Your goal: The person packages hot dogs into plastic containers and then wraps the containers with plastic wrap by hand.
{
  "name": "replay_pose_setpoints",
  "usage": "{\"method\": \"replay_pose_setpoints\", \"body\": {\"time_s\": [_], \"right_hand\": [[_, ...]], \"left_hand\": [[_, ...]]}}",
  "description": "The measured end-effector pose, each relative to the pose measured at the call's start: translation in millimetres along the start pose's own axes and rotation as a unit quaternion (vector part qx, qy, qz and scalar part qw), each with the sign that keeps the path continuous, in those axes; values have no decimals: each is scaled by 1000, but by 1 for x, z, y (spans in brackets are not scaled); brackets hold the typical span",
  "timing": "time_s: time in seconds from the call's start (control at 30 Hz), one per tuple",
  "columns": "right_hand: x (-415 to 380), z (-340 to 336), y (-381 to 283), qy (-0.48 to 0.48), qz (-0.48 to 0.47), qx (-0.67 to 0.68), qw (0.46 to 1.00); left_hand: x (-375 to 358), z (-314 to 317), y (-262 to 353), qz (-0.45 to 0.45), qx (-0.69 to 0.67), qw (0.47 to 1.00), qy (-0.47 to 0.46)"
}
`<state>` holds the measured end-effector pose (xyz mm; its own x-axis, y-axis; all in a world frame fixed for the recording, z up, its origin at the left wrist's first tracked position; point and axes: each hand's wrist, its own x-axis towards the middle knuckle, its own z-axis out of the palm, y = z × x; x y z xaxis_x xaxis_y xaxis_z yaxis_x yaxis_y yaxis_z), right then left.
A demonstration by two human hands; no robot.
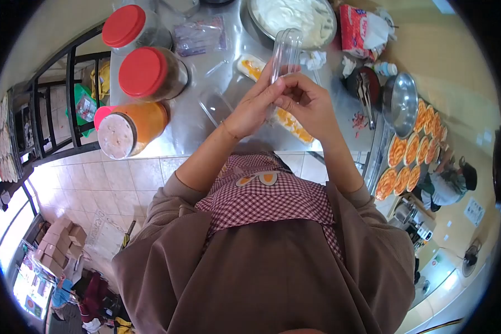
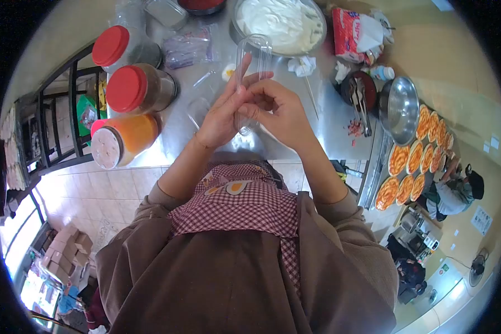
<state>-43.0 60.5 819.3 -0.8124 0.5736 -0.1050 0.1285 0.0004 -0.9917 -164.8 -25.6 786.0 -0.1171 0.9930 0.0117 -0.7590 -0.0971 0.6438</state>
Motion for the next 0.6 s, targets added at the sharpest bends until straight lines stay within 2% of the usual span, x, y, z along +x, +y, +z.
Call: {"method": "replay_pose_setpoints", "body": {"time_s": [0.07, 0.33, 0.43, 0.5, 0.53, 0.6], "right_hand": [[-14, -9, 1, 5, 31, 43, 999], [-66, -43, 2, 0, 32, 89, 996], [-80, -51, 3, -7, 24, 89, 996], [-88, -55, 2, -2, 14, 90, 996], [-92, -57, 2, 1, 25, 96, 995], [-99, -61, 2, 4, 32, 101, 994]], "left_hand": [[-2, 11, -9, -11, 13, 1000, -5], [-10, 55, -42, -40, 63, 997, -27], [-15, 63, -50, -57, 20, 998, -37], [-18, 69, -51, -29, 69, 992, -99], [-21, 73, -51, -29, 71, 992, -101], [-24, 81, -50, -78, 46, 992, -90]]}}
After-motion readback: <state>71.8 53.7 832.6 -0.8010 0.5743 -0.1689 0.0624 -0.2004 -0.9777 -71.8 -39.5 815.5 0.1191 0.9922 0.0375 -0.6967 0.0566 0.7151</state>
